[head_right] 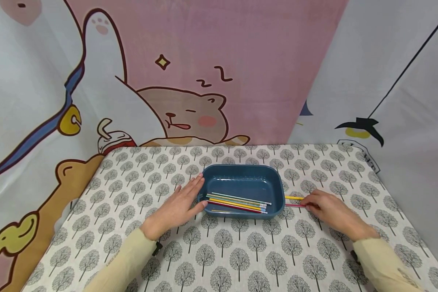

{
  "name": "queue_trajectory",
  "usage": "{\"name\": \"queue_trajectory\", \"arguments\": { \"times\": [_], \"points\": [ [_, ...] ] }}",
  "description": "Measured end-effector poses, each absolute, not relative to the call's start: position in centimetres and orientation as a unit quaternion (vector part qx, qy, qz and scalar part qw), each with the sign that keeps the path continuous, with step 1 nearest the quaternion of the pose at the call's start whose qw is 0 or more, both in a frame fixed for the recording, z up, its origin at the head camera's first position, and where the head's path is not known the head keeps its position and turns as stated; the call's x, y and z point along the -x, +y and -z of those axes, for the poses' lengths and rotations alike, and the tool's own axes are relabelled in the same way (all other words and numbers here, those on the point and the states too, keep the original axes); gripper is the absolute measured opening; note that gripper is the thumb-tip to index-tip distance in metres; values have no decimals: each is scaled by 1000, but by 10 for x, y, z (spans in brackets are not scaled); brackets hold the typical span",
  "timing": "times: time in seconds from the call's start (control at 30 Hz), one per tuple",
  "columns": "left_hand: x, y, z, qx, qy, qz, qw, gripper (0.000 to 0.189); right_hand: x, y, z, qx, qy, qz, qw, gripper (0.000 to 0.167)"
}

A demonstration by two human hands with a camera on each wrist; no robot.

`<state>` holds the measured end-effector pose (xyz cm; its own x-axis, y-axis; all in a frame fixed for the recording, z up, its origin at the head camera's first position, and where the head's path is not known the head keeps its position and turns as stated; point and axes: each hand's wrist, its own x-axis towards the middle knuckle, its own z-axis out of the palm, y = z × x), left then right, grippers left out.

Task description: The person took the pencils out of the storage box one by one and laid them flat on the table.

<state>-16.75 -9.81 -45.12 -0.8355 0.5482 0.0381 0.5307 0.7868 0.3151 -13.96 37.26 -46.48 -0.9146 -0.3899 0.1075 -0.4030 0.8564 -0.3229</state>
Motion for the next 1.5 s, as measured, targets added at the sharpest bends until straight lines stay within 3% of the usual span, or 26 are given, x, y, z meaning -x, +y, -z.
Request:
{"name": "queue_trajectory", "arguments": {
  "times": [0.57, 0.9, 1.13, 1.5],
  "points": [
    [168, -98, 450, -284, 946, -154, 33, 81, 130, 369, 444, -216, -964, -153, 1, 26],
    [168, -98, 450, -284, 945, -159, 33, 80, 115, 361, 416, -211, -958, -183, 62, 33],
    [168, -98, 451, -283, 945, -158, 36, 80, 110, 343, 401, -192, -957, -211, 58, 40],
    [166, -99, 450, -284, 945, -155, 38, 81, 115, 298, 395, -203, -940, -257, 94, 48]
  ]
}}
